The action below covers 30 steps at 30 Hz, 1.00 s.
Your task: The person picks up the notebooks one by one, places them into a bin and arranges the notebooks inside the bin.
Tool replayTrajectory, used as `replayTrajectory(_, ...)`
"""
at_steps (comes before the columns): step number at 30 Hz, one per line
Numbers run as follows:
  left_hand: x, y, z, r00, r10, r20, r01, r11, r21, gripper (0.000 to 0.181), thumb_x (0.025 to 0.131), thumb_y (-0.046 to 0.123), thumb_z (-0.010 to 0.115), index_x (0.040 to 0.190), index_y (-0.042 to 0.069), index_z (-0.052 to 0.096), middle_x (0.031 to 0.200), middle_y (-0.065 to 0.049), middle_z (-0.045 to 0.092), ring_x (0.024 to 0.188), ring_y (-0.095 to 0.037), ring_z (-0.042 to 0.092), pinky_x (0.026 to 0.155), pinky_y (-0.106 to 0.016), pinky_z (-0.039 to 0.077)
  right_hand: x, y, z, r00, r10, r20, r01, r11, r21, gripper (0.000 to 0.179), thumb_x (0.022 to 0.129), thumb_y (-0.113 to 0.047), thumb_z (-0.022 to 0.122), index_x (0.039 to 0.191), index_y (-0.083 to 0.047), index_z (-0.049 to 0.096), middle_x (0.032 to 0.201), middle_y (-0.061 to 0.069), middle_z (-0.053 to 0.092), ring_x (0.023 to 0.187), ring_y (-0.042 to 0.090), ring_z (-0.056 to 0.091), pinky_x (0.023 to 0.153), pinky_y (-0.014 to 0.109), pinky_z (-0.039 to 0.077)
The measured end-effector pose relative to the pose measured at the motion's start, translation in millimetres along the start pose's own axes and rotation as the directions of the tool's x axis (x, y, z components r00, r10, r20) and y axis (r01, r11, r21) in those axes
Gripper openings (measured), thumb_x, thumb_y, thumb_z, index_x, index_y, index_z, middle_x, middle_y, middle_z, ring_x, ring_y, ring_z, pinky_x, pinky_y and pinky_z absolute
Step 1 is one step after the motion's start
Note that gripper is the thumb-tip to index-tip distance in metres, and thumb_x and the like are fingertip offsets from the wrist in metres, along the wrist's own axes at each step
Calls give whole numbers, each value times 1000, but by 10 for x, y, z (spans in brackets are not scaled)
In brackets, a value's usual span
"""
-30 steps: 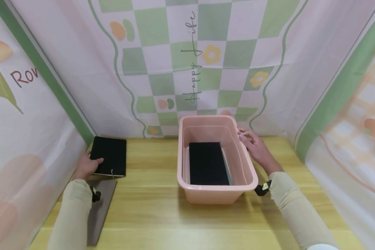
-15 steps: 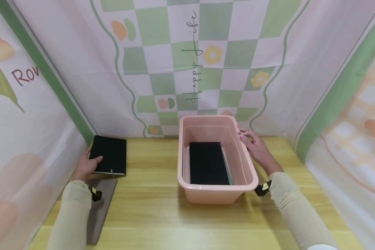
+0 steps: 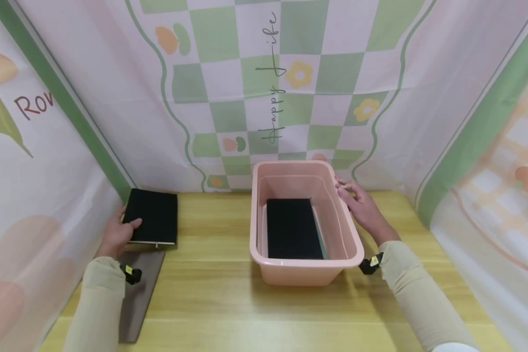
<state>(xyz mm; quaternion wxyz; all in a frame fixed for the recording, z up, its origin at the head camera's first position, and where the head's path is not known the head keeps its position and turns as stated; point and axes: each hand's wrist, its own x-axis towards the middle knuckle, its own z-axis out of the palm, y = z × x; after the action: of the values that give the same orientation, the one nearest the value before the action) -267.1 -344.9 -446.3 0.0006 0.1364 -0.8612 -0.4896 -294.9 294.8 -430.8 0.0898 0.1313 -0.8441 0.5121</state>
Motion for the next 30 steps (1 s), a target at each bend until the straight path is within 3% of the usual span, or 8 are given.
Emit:
replayTrajectory(4, -35, 36, 0, 1000, -18, -17, 18, 1000, -22, 71, 106, 19, 50, 163, 2, 12, 159, -31, 35, 130, -38, 50, 84, -18, 45, -6, 11, -3, 1000, -14, 10, 14, 1000, 19, 35, 109, -30, 47, 119, 4, 55, 164, 12, 36, 104, -16, 59, 77, 18, 58)
replayTrajectory(8, -59, 66, -9, 999, -27, -22, 26, 999, -26, 72, 106, 20, 49, 163, 2, 9, 161, -31, 32, 134, -39, 48, 100, -36, 49, -12, 13, -4, 1000, -14, 17, 14, 1000, 24, 35, 109, -29, 47, 120, 4, 56, 165, 12, 34, 105, -17, 57, 78, 18, 58)
replayTrajectory(11, -76, 92, -20, 1000, -17, -19, 16, 999, -37, 72, 106, 20, 48, 163, 2, 8, 162, -30, 30, 140, -41, 43, 112, -49, 42, -10, 2, -4, 1000, -12, 21, 12, 1000, 28, 35, 109, -28, 47, 120, 4, 56, 165, 13, 34, 105, -17, 57, 78, 18, 58)
replayTrajectory(13, -94, 119, -24, 1000, -15, -16, 14, 999, -45, 72, 107, 22, 48, 164, 4, 8, 163, -30, 29, 141, -41, 42, 114, -52, 40, -6, -7, -4, 1000, -12, 19, 12, 1000, 23, 35, 109, -28, 48, 120, 4, 56, 165, 12, 34, 106, -17, 56, 78, 17, 58)
replayTrajectory(17, -123, 167, -25, 999, -26, -38, 24, 999, -47, 73, 106, 24, 50, 165, 9, 10, 163, -28, 31, 137, -38, 47, 99, -35, 50, 7, -27, 2, 1000, -13, 20, 13, 999, 32, 36, 109, -29, 47, 119, 4, 55, 166, 12, 33, 104, -16, 59, 76, 19, 59)
replayTrajectory(21, -168, 203, -46, 998, -33, -47, 31, 999, -40, 74, 106, 27, 52, 165, 14, 11, 162, -28, 33, 133, -36, 50, 79, -17, 46, 20, -36, 8, 999, -26, 27, 24, 998, 51, 35, 109, -29, 47, 118, 5, 54, 166, 13, 32, 103, -15, 61, 75, 21, 60)
replayTrajectory(30, -242, 280, -56, 999, -11, -38, 8, 996, -83, 76, 105, 30, 56, 166, 21, 11, 164, -24, 32, 132, -35, 53, 77, -14, 49, 17, -16, -2, 999, -26, 29, 25, 998, 61, 34, 109, -28, 47, 117, 5, 54, 166, 13, 31, 107, -18, 57, 75, 20, 59)
